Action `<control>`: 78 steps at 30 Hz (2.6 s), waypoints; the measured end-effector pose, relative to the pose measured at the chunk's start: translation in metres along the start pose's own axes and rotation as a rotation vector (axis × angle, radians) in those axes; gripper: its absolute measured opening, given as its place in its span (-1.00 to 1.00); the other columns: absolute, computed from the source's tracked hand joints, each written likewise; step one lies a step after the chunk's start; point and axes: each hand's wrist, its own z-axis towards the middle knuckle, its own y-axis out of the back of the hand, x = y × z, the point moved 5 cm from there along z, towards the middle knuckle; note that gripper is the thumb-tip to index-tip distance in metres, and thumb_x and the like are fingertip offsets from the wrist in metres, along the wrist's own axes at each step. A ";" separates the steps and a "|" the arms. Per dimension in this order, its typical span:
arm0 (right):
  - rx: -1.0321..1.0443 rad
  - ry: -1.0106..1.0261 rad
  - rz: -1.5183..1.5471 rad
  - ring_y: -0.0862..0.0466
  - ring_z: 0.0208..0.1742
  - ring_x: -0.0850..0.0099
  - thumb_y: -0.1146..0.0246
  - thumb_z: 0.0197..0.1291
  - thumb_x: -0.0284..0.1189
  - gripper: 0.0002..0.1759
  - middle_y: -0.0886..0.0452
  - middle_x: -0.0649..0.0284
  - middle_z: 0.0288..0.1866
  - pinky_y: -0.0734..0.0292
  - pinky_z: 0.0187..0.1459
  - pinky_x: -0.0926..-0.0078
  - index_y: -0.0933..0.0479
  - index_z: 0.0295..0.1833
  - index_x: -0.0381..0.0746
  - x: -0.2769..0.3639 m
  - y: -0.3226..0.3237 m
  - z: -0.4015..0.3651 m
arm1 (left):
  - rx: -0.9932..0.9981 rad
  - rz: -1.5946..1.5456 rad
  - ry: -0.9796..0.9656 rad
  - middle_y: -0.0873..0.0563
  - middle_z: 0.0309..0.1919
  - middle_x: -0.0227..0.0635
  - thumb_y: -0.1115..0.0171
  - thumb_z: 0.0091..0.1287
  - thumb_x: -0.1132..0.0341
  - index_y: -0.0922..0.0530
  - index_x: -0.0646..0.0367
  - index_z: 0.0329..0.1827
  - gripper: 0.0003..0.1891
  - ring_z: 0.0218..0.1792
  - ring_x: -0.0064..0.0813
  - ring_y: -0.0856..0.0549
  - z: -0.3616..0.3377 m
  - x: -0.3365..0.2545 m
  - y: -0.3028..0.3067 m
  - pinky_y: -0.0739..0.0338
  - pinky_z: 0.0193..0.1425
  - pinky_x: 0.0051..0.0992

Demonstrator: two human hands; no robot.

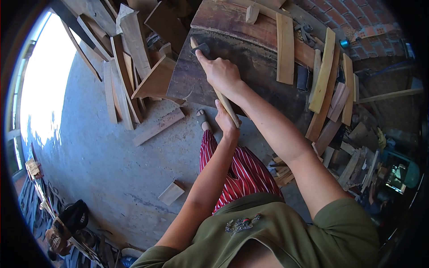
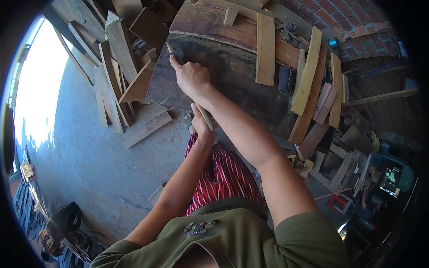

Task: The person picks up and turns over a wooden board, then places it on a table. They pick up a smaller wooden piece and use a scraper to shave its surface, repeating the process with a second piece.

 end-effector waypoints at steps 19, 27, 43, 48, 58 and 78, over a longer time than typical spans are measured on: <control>-0.086 -0.001 0.026 -0.76 -0.36 0.09 -0.08 0.23 -0.52 -0.29 -0.71 0.01 -0.37 -0.70 -0.35 0.09 -0.23 0.52 0.12 -0.003 -0.007 0.007 | 0.047 0.062 0.072 -0.66 -0.40 -0.33 0.13 0.49 -0.25 -0.57 0.21 -0.01 -0.37 -0.51 -0.45 -0.65 0.003 0.002 0.002 -0.54 -0.49 -0.43; -0.068 -0.018 0.033 -0.77 -0.30 0.08 -0.06 0.23 -0.54 -0.27 -0.71 -0.01 -0.33 -0.70 -0.27 0.10 -0.22 0.52 0.14 -0.002 -0.002 0.015 | 0.001 -0.043 0.011 -0.40 -0.74 -0.35 0.13 0.48 -0.28 -0.44 0.18 -0.39 -0.37 -0.82 -0.44 -0.40 -0.004 0.000 -0.001 -0.30 -0.77 -0.41; -0.168 -0.005 0.145 -0.75 -0.37 0.00 -0.11 0.20 -0.56 -0.22 -0.68 -0.10 -0.43 -0.69 -0.34 0.05 -0.17 0.54 0.13 -0.004 -0.007 0.039 | 0.029 -0.053 -0.013 -0.43 -0.71 -0.36 0.12 0.47 -0.29 -0.47 0.19 -0.34 -0.37 -0.80 -0.47 -0.43 -0.001 0.007 0.001 -0.34 -0.76 -0.45; -0.085 -0.010 0.163 -0.74 -0.40 -0.02 -0.11 0.20 -0.55 -0.23 -0.65 -0.11 -0.48 -0.69 -0.34 0.03 -0.17 0.53 0.11 -0.009 -0.012 0.001 | 0.030 -0.069 0.014 -0.46 -0.69 -0.36 0.11 0.47 -0.28 -0.48 0.21 -0.34 -0.36 -0.77 -0.48 -0.46 0.002 0.007 0.001 -0.35 -0.74 -0.45; -0.093 -0.024 0.194 -0.73 -0.42 0.00 -0.11 0.22 -0.55 -0.23 -0.66 -0.08 -0.48 -0.68 -0.38 0.03 -0.16 0.54 0.11 -0.011 -0.017 -0.009 | -0.049 -0.046 -0.069 -0.46 -0.71 -0.34 0.12 0.46 -0.31 -0.48 0.18 -0.41 -0.34 -0.78 -0.45 -0.46 -0.004 -0.001 -0.002 -0.36 -0.76 -0.45; -0.073 0.005 0.148 -0.74 -0.42 0.02 -0.10 0.28 -0.48 -0.27 -0.68 0.01 -0.47 -0.69 -0.37 0.10 -0.15 0.55 0.16 -0.015 -0.013 0.001 | -0.045 -0.028 0.038 -0.39 -0.77 -0.35 0.12 0.46 -0.31 -0.42 0.15 -0.42 -0.36 -0.83 -0.44 -0.42 -0.007 -0.002 -0.001 -0.33 -0.78 -0.45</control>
